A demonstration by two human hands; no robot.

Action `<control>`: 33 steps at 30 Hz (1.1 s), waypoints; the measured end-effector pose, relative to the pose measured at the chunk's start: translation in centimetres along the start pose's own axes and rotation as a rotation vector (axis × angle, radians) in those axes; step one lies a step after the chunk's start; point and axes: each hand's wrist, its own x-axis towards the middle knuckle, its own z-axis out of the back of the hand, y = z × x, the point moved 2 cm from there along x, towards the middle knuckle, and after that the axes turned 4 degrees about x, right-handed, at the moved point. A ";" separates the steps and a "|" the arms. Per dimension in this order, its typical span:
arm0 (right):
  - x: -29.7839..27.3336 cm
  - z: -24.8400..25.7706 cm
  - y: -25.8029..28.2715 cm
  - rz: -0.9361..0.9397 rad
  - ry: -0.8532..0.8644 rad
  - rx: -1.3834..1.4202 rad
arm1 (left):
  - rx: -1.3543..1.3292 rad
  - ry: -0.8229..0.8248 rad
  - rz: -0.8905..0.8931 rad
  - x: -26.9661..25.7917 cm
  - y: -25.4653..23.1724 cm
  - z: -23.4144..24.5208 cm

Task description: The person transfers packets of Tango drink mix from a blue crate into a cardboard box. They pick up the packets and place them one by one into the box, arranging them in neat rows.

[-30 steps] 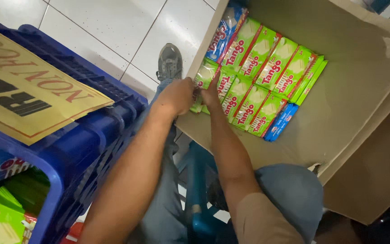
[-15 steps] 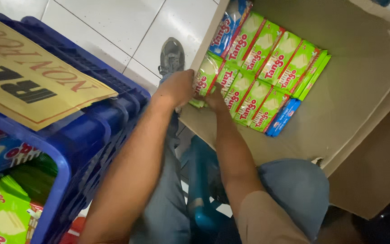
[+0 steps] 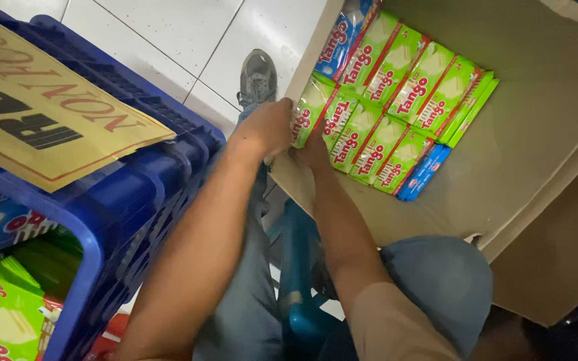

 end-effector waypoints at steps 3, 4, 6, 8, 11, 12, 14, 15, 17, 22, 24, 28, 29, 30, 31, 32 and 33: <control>-1.3 1.8 1.8 -0.093 0.121 0.239 | 0.077 0.010 0.038 -0.1 0.5 -0.2; -0.4 2.0 2.0 0.052 0.262 -0.178 | 0.113 0.000 0.035 0.5 0.9 -0.5; -0.7 3.5 3.2 0.195 0.395 -0.592 | 0.151 -0.011 0.027 2.2 2.2 -1.7; -3.2 5.7 5.5 0.041 0.551 -0.541 | 0.203 -0.067 0.044 4.4 4.0 -3.3; -6.9 7.3 7.6 0.051 0.772 -0.369 | 0.086 -0.093 0.057 5.5 4.9 -3.8; -9.6 7.6 8.7 0.052 0.767 -0.370 | 0.087 -0.094 0.053 5.0 4.3 -3.1; -15.1 8.1 10.7 0.207 0.831 -0.675 | 0.119 -0.011 0.022 4.0 3.2 -2.0; -16.1 7.4 8.5 0.208 0.826 -0.679 | 0.118 -0.015 0.018 4.0 3.0 -2.4; -17.4 6.6 4.5 0.374 0.593 -0.929 | 0.132 -0.024 0.027 4.4 2.8 -2.7; -15.4 9.7 4.9 0.489 0.396 -0.936 | 0.063 -0.118 0.051 6.5 4.2 -3.9; -14.9 10.3 5.2 0.516 0.317 -0.945 | 0.070 -0.099 0.062 6.1 4.0 -3.8; -16.7 9.0 7.2 0.497 0.340 -0.883 | 0.113 -0.055 0.066 5.0 3.0 -2.8; -17.8 8.4 7.9 0.512 0.380 -0.866 | 0.102 -0.021 0.083 4.5 2.8 -2.7; -17.4 7.6 6.8 0.510 0.385 -0.863 | 0.102 -0.016 0.086 5.3 3.4 -3.4; -17.1 6.8 5.7 0.546 0.380 -0.918 | 0.119 -0.029 0.110 6.0 3.9 -4.0; -16.7 6.0 4.7 0.585 0.372 -0.972 | 0.139 -0.043 0.134 6.7 4.5 -4.5; -16.3 5.9 4.7 0.585 0.375 -0.967 | 0.142 -0.040 0.137 6.5 4.3 -4.5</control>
